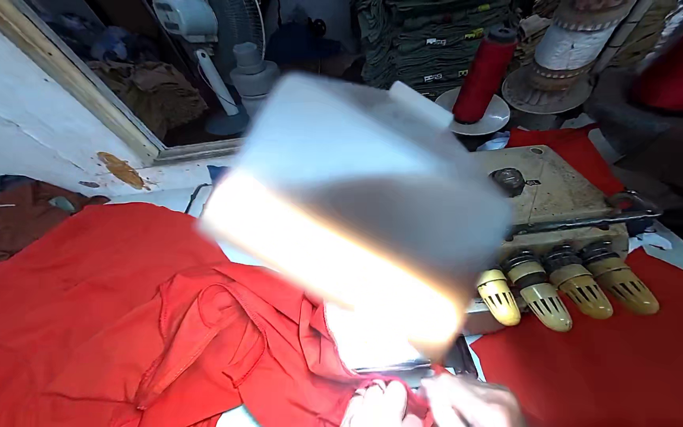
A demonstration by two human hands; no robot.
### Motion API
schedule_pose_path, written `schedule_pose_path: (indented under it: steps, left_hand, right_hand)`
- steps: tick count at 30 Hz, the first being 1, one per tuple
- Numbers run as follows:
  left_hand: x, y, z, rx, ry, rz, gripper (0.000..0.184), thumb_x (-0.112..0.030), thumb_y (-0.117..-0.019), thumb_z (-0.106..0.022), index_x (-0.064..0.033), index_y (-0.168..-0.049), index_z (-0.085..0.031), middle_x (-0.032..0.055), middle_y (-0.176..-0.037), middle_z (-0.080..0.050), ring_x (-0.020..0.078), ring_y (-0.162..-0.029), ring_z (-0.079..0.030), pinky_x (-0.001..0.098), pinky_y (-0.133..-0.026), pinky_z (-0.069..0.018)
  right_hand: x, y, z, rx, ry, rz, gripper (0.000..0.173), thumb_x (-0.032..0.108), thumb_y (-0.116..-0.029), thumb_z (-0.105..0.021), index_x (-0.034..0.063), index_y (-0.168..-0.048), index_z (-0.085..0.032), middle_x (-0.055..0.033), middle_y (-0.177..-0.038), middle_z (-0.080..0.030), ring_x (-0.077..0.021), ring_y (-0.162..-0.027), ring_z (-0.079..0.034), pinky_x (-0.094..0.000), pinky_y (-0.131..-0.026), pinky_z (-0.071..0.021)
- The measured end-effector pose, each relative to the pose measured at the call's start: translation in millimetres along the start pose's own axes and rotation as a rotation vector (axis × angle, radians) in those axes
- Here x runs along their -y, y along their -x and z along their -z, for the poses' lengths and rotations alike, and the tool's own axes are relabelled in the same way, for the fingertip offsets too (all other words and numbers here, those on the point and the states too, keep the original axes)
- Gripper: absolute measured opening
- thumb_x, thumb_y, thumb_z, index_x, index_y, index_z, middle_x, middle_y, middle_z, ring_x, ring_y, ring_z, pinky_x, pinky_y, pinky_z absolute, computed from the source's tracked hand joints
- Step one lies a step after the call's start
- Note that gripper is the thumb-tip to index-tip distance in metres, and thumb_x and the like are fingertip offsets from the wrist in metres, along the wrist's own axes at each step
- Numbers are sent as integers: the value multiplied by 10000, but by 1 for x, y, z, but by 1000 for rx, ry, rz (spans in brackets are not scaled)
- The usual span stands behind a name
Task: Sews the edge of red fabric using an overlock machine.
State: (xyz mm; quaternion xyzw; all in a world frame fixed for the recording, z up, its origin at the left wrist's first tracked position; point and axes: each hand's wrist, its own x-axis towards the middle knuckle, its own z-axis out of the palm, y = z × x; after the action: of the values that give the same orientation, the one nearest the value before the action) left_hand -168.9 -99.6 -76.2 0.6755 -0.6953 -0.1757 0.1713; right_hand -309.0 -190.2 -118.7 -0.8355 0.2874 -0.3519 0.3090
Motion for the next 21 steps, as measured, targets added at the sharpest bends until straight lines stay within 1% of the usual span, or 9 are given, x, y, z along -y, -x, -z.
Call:
schedule_pose_path:
  steps: [2, 3, 5, 7, 9, 12, 17, 19, 21]
  left_hand:
    - [-2, -10, -10, -93, 56, 6, 229, -145, -986, -585, 2, -915, -745, 175, -863, -683, 344, -816, -698, 467, -701, -574]
    - [-5, -12, -10, -139, 114, 25, 207, -136, -977, -605, 2, -947, -756, 157, -840, -695, 315, -784, -712, 449, -667, -582]
    - [-6, -12, -4, -225, 247, 68, 143, -102, -941, -641, -3, -949, -743, 122, -803, -731, 237, -734, -725, 406, -642, -577]
    - [-2, -8, 4, -307, 396, 110, 104, -60, -911, -667, 3, -916, -750, 93, -753, -723, 142, -660, -681, 309, -621, -556]
    - [3, -3, 12, -353, 558, 159, 90, -25, -887, -675, 31, -906, -742, 77, -757, -723, 49, -647, -655, 205, -631, -544]
    - [8, 5, 19, -351, 739, 237, 88, -5, -895, -662, 54, -918, -724, 41, -762, -702, -32, -648, -601, 138, -626, -503]
    - [8, 13, 23, -357, 747, 227, 123, -3, -914, -643, 66, -919, -745, 52, -778, -725, -40, -674, -619, 134, -658, -515]
    - [8, 15, 23, -347, 764, 204, 128, 10, -914, -636, 68, -926, -750, 63, -821, -739, -26, -736, -649, 148, -709, -532]
    - [8, 17, 22, -342, 778, 169, 126, 23, -918, -634, 74, -936, -748, 88, -882, -751, 5, -834, -685, 171, -790, -552]
  right_hand:
    - [-10, 2, 5, -134, 72, -42, 240, 74, -940, -587, -11, -761, -723, -99, -621, -669, -122, -556, -634, -260, -538, -503]
    - [-10, 4, 9, -164, -14, -83, 210, 56, -947, -592, -40, -832, -739, -85, -668, -701, -74, -589, -644, -218, -573, -517]
    - [-4, 8, 16, -175, -386, -175, 197, 12, -1007, -551, -109, -1122, -656, -18, -843, -745, -12, -707, -698, -195, -652, -603]
    - [2, 12, 19, -163, -716, -267, 274, 58, -1056, -488, -14, -1318, -514, 34, -963, -761, -80, -769, -741, -283, -665, -643]
    - [6, 15, 16, -153, -854, -330, 252, 21, -1027, -488, 45, -1275, -526, 19, -983, -768, -124, -784, -751, -310, -666, -639]
    - [11, 16, 5, -125, -830, -321, 253, 8, -947, -622, 14, -1199, -597, 0, -1022, -747, -100, -829, -733, -298, -714, -628]
    - [22, 12, -9, -144, -725, -180, 457, 31, -837, -794, -24, -1225, -559, 1, -1117, -694, -14, -865, -687, -220, -737, -607]
    - [26, 13, -12, -155, -668, -159, 483, 48, -829, -807, -7, -1237, -555, 8, -1144, -701, -11, -951, -686, -229, -823, -603]
    - [30, 12, -13, -135, -545, -176, 433, 52, -824, -808, -68, -1175, -585, -42, -1034, -716, -16, -925, -675, -215, -829, -576]
